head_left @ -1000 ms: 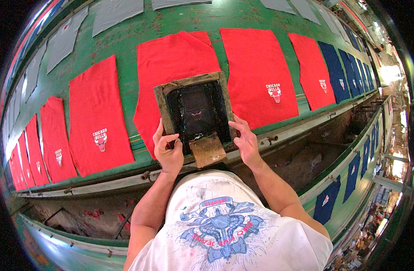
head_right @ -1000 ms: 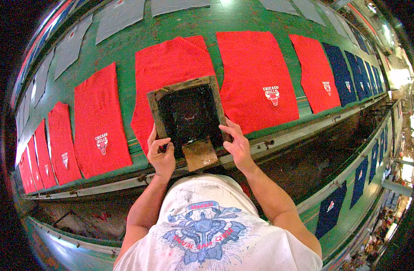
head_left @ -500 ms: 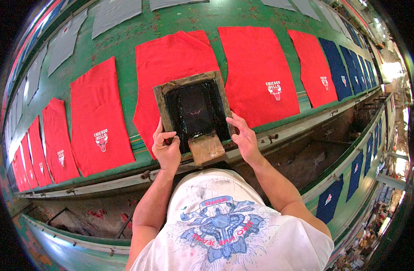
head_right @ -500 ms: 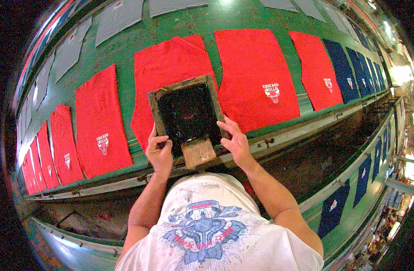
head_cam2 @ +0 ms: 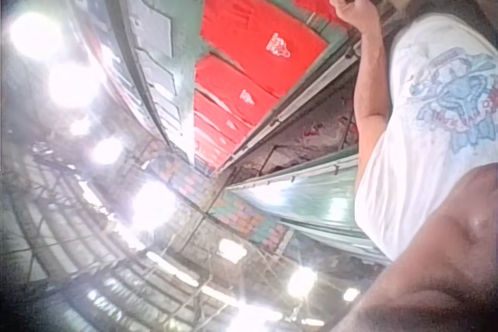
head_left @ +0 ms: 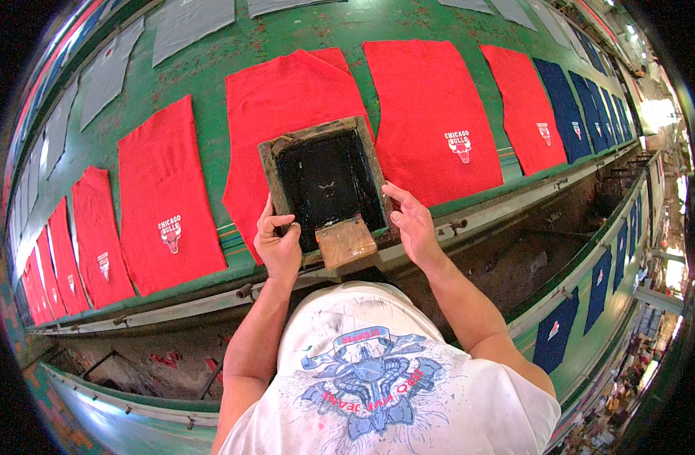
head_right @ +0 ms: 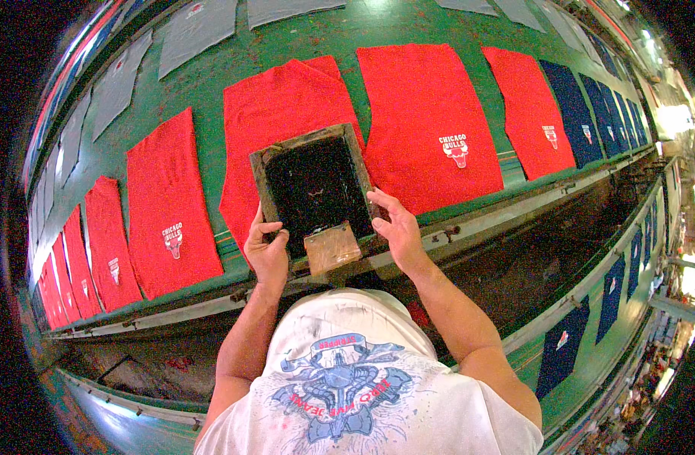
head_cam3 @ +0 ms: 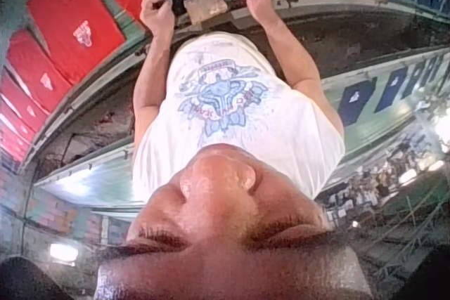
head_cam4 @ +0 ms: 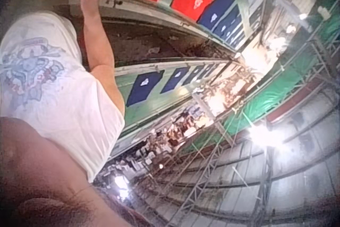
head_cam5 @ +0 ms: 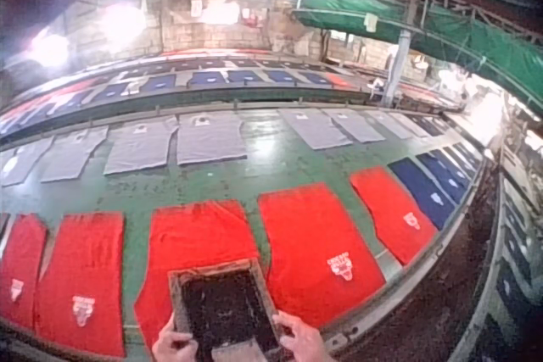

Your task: The person uses a squeegee to press ink through a screen-printing frame onto a series of t-shirts laid out on a green workbench. The shirts include black, red, and blue variants, each receiving a white logo print in sequence.

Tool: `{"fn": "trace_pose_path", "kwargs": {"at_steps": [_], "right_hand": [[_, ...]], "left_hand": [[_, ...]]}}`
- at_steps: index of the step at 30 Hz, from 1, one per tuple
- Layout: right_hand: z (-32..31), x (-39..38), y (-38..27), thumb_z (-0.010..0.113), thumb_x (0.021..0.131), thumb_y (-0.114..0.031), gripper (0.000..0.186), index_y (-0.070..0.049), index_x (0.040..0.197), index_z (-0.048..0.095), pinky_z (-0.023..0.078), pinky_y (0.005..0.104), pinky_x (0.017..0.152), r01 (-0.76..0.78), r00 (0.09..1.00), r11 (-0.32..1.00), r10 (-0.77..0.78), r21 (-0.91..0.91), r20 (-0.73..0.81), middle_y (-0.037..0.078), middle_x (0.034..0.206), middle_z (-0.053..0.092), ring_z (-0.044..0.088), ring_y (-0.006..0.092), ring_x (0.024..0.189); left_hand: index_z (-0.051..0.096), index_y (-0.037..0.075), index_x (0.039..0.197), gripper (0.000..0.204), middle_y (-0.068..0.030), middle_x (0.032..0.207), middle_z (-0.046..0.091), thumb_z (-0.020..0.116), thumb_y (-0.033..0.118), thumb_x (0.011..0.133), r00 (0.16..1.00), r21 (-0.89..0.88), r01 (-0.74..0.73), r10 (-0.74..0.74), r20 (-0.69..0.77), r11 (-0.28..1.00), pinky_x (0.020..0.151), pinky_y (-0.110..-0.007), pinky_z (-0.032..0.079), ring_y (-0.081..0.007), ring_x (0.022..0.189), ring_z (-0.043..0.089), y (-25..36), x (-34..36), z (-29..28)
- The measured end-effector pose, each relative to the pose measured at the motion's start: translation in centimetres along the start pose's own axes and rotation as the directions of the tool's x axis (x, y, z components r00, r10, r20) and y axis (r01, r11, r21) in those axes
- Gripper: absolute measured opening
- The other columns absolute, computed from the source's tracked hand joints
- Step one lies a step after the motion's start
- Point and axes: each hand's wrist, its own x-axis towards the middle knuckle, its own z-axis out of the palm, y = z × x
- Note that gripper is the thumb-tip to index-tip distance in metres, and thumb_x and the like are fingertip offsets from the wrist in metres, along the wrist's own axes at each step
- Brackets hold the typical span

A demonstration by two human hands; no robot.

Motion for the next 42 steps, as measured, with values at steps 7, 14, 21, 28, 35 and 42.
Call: {"fn": "trace_pose_path", "kwargs": {"at_steps": [7,14,21,28,35,42], "right_hand": [[0.4,0.1,-2.1,0.076,0.098,0.000,0.052,-0.004,0.149,0.068,0.048,0.0403,0.124,0.001,0.988,0.964,-0.042,-0.265,-0.147,0.013,0.161,0.062,0.059,0.0255,0.149],[1.5,-1.5,-6.4,0.076,0.093,0.005,0.039,-0.004,0.131,0.076,0.057,0.0445,0.110,0.406,0.893,0.573,-0.412,-0.712,0.178,0.016,0.136,0.075,0.071,0.0358,0.127],[3.7,-2.5,-6.2,0.088,0.083,-0.013,0.041,-0.011,0.123,0.080,0.055,0.0467,0.110,0.672,0.737,0.382,-0.265,-0.635,0.621,0.008,0.136,0.074,0.068,0.0313,0.129],[5.2,-0.6,-5.1,0.073,0.089,-0.014,0.035,-0.008,0.124,0.079,0.055,0.0450,0.107,0.704,0.709,0.284,-0.227,-0.650,0.668,0.009,0.124,0.073,0.067,0.0306,0.121],[5.3,3.0,-6.6,0.070,0.088,-0.010,0.032,-0.004,0.118,0.079,0.057,0.0447,0.099,0.726,0.664,0.286,-0.056,-0.625,0.746,0.012,0.108,0.074,0.069,0.0337,0.108],[5.6,11.7,-6.3,0.068,0.087,0.005,0.029,-0.002,0.112,0.080,0.058,0.0480,0.099,0.721,0.672,0.333,-0.119,-0.608,0.731,0.017,0.108,0.075,0.069,0.0388,0.107]], "left_hand": [[0.075,0.003,0.093,0.018,-0.0287,0.169,0.055,0.071,-0.013,0.085,1.000,0.011,0.014,-0.014,0.003,1.000,0.124,-0.039,0.043,-0.0313,0.155,0.056,0.4,-0.1,0.0],[0.074,0.002,0.095,0.019,-0.0286,0.171,0.053,0.071,-0.014,0.086,0.998,-0.058,0.056,-0.055,0.024,0.997,0.124,-0.038,0.042,-0.0307,0.156,0.055,-0.3,0.2,-0.3],[0.073,0.001,0.095,0.020,-0.0269,0.172,0.052,0.070,-0.017,0.086,0.997,-0.056,0.065,-0.063,0.040,0.996,0.123,-0.037,0.043,-0.0287,0.154,0.057,0.2,0.1,-0.3],[0.073,0.001,0.094,0.021,-0.0268,0.172,0.052,0.070,-0.017,0.086,0.996,-0.048,0.075,-0.073,0.041,0.996,0.123,-0.037,0.044,-0.0284,0.152,0.059,0.3,0.1,-0.4],[0.073,0.001,0.090,0.017,-0.0288,0.168,0.056,0.073,-0.014,0.083,0.999,0.034,0.017,-0.018,0.033,0.999,0.124,-0.039,0.043,-0.0304,0.152,0.059,-0.2,0.3,-0.6],[0.074,0.002,0.088,0.010,-0.0346,0.158,0.062,0.076,-0.007,0.084,1.000,0.134,-0.026,0.025,0.014,0.991,0.127,-0.043,0.040,-0.0381,0.158,0.054,-0.8,0.1,-0.7]]}}
